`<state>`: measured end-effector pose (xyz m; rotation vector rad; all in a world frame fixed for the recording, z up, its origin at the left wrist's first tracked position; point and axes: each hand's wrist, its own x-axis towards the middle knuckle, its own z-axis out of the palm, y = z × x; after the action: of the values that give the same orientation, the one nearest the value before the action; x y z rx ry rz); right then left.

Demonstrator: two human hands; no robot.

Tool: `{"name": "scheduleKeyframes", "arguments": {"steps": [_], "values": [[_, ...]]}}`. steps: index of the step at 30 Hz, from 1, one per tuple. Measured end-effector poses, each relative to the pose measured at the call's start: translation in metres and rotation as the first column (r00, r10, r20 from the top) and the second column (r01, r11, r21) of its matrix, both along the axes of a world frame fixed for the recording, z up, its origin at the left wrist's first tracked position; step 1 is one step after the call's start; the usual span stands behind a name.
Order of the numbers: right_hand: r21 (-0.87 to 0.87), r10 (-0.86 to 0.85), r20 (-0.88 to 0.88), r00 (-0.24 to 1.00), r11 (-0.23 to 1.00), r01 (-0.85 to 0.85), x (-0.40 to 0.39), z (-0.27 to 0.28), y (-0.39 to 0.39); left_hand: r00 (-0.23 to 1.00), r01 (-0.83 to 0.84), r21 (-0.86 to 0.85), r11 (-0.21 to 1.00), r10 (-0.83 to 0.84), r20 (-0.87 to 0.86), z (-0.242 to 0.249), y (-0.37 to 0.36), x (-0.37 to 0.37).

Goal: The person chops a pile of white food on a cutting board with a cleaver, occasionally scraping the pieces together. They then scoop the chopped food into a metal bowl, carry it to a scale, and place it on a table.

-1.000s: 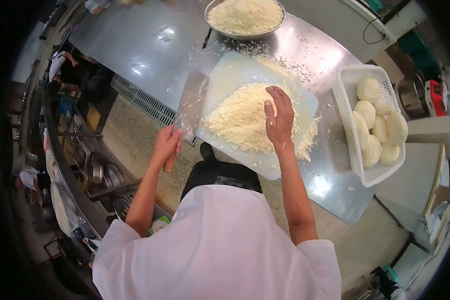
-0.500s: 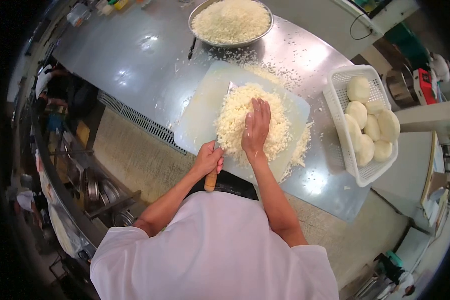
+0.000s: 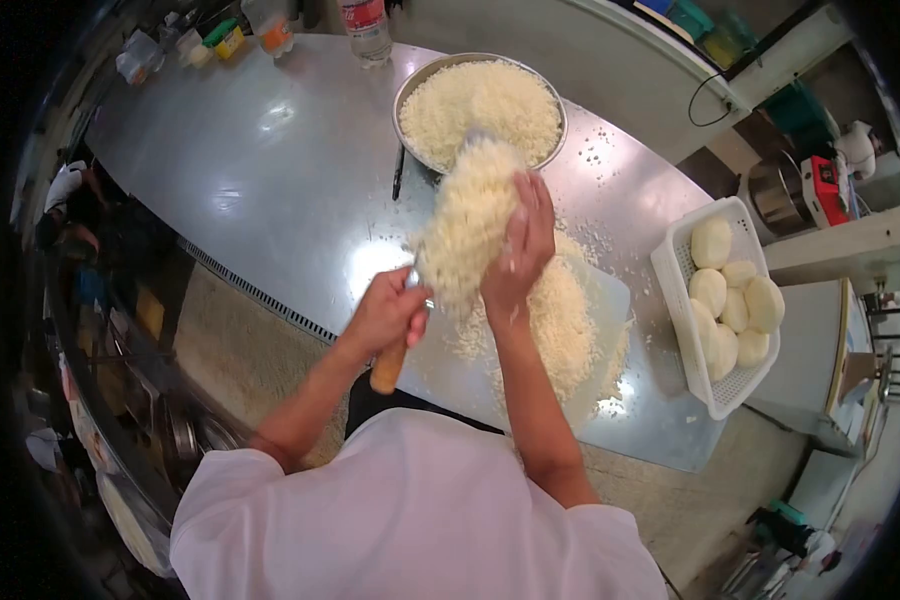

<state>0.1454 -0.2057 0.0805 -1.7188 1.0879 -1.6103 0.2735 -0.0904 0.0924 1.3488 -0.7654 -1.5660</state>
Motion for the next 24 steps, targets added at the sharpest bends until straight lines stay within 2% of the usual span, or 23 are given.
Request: {"name": "scheduleKeyframes", "arguments": {"steps": [2, 6, 8, 9, 11, 12, 14, 15, 17, 18, 20, 21, 23, 24], "values": [[-0.053, 0.01, 0.059, 0.998, 0.999, -0.007, 0.031, 0.006, -0.04, 0.992, -0.025, -0.082, 0.996, 0.035, 0.119, 0.012, -0.036, 0.026], [-0.083, 0.064, 0.13, 0.989, 0.995, -0.054, 0.082, 0.015, -0.129, 0.96, -0.077, -0.222, 0.972, 0.132, 0.246, 0.025, -0.116, 0.071], [0.023, 0.093, 0.049, 0.994, 0.995, -0.095, 0.095, 0.007, -0.164, 0.929, -0.052, -0.304, 0.951, 0.157, 0.335, 0.016, -0.157, 0.093], [0.014, 0.091, 0.053, 0.994, 0.996, -0.092, 0.094, 0.001, -0.173, 0.928, -0.047, -0.312, 0.949, 0.157, 0.338, 0.008, -0.177, 0.103], [0.077, 0.065, -0.168, 0.984, 0.996, -0.053, 0.084, -0.009, -0.185, 0.829, -0.021, -0.311, 0.95, 0.19, 0.525, -0.014, -0.212, 0.117], [0.077, 0.061, -0.165, 0.984, 0.996, -0.049, 0.075, -0.008, -0.178, 0.828, -0.019, -0.317, 0.948, 0.192, 0.527, -0.025, -0.229, 0.122], [0.054, 0.054, -0.161, 0.985, 0.997, -0.046, 0.047, -0.01, -0.156, 0.602, 0.097, -0.14, 0.985, 0.054, 0.797, -0.041, -0.251, 0.127], [0.083, 0.06, -0.114, 0.992, 0.995, -0.051, 0.031, -0.009, -0.138, 0.601, 0.098, -0.141, 0.985, 0.055, 0.797, -0.034, -0.252, 0.127], [0.123, 0.071, -0.026, 0.997, 0.99, -0.067, -0.01, -0.011, -0.093, 0.424, 0.152, 0.003, 0.988, -0.068, 0.903, -0.008, -0.249, 0.124], [0.093, 0.061, -0.018, 0.998, 0.994, -0.059, -0.034, -0.021, -0.072, 0.421, 0.158, 0.002, 0.987, -0.069, 0.905, 0.002, -0.246, 0.122], [0.122, -0.011, -0.065, 0.998, 0.992, 0.018, -0.09, -0.034, -0.025, 0.222, 0.076, -0.291, 0.954, 0.268, 0.937, 0.015, -0.232, 0.115], [0.169, -0.083, -0.044, 0.996, 0.982, 0.089, -0.12, -0.053, -0.004, 0.222, 0.086, -0.283, 0.955, 0.258, 0.94, 0.022, -0.223, 0.115], [0.22, -0.201, -0.136, 0.97, 0.949, 0.227, -0.173, -0.076, 0.044, 0.158, 0.153, -0.458, 0.876, 0.436, 0.886, 0.038, -0.205, 0.111], [0.224, -0.257, -0.221, 0.941, 0.925, 0.305, -0.195, -0.089, 0.067, 0.156, 0.158, -0.454, 0.877, 0.432, 0.888, 0.052, -0.188, 0.099]]}}
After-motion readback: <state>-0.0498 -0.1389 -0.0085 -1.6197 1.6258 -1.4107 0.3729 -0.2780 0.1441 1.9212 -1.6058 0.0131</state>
